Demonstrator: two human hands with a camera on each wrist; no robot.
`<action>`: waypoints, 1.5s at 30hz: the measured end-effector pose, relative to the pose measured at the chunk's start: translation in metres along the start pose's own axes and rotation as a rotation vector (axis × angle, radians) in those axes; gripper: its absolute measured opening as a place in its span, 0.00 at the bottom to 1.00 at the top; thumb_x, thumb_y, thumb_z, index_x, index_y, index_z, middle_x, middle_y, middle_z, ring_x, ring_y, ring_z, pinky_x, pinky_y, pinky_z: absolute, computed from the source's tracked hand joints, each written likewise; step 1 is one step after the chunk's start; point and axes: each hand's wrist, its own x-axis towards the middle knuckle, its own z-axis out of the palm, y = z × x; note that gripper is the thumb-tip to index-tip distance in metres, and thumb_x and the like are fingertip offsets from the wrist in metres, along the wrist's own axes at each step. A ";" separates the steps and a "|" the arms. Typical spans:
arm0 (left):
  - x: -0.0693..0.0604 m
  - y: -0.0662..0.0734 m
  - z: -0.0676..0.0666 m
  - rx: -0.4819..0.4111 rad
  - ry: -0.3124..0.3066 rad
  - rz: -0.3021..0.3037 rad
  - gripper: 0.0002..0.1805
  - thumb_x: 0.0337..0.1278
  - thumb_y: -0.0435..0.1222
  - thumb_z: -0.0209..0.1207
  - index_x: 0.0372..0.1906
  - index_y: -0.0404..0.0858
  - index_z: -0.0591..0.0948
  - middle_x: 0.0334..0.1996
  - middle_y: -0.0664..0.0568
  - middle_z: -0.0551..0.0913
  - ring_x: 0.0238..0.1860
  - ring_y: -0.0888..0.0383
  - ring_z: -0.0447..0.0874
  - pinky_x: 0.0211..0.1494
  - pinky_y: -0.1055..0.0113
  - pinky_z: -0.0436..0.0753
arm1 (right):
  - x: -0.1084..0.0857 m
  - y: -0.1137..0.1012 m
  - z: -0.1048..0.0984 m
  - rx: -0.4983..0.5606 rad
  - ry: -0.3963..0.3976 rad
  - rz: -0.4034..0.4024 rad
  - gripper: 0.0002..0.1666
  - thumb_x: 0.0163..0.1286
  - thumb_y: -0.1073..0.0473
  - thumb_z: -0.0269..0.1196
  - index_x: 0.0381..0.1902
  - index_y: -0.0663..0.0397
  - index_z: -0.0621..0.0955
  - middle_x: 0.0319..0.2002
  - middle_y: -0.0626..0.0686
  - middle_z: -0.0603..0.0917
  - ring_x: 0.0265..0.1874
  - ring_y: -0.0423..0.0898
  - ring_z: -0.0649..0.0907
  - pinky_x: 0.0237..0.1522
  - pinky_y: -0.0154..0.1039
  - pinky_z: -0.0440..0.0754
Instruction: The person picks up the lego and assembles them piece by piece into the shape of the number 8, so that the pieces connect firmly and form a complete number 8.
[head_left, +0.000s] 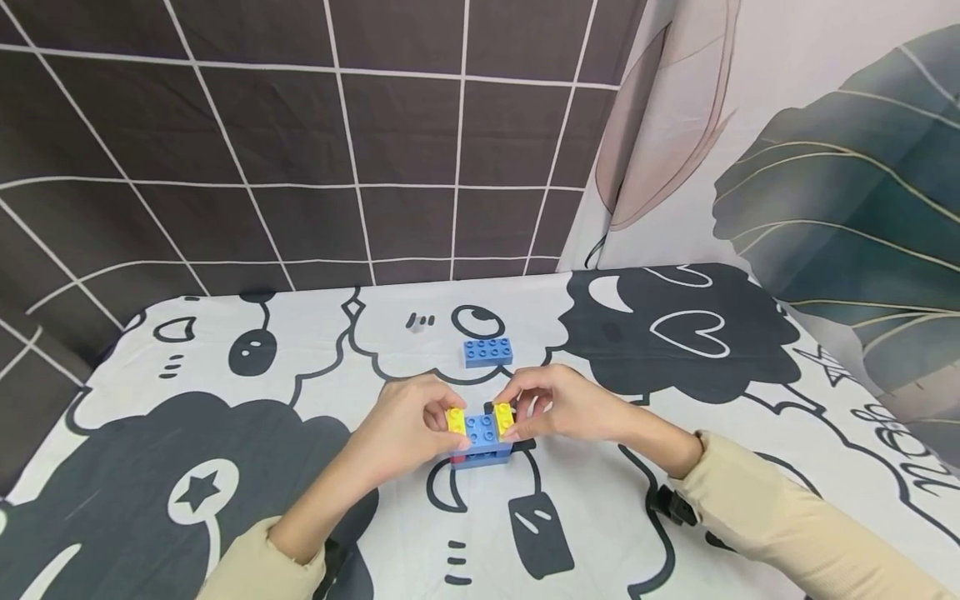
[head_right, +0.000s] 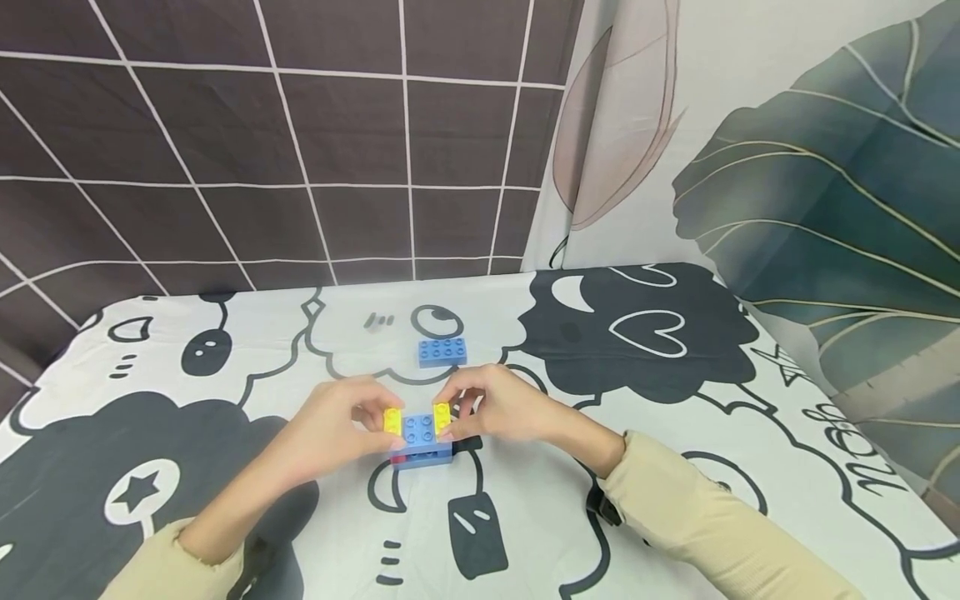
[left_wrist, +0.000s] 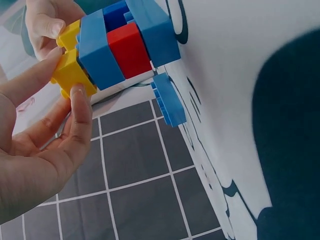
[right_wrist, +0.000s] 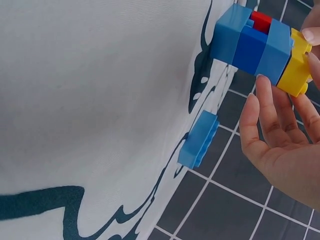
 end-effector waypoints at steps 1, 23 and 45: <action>0.000 -0.001 0.000 -0.007 0.003 0.000 0.17 0.32 0.30 0.72 0.35 0.33 0.82 0.23 0.57 0.75 0.25 0.63 0.73 0.29 0.70 0.75 | 0.000 0.000 0.000 -0.002 0.001 -0.001 0.18 0.48 0.65 0.71 0.40 0.60 0.82 0.32 0.47 0.80 0.28 0.41 0.80 0.33 0.36 0.77; 0.000 -0.004 0.000 -0.050 0.009 -0.030 0.18 0.30 0.30 0.73 0.35 0.33 0.82 0.22 0.57 0.76 0.24 0.62 0.73 0.29 0.69 0.75 | 0.007 0.003 -0.018 0.038 -0.134 0.036 0.18 0.58 0.62 0.65 0.46 0.64 0.80 0.38 0.51 0.83 0.34 0.44 0.80 0.34 0.36 0.77; -0.001 -0.004 0.000 -0.065 0.001 -0.058 0.19 0.30 0.30 0.73 0.35 0.33 0.82 0.21 0.57 0.76 0.24 0.62 0.73 0.29 0.69 0.75 | 0.033 0.043 -0.050 -0.089 -0.019 0.266 0.27 0.57 0.61 0.65 0.54 0.64 0.73 0.51 0.61 0.75 0.36 0.47 0.78 0.33 0.38 0.75</action>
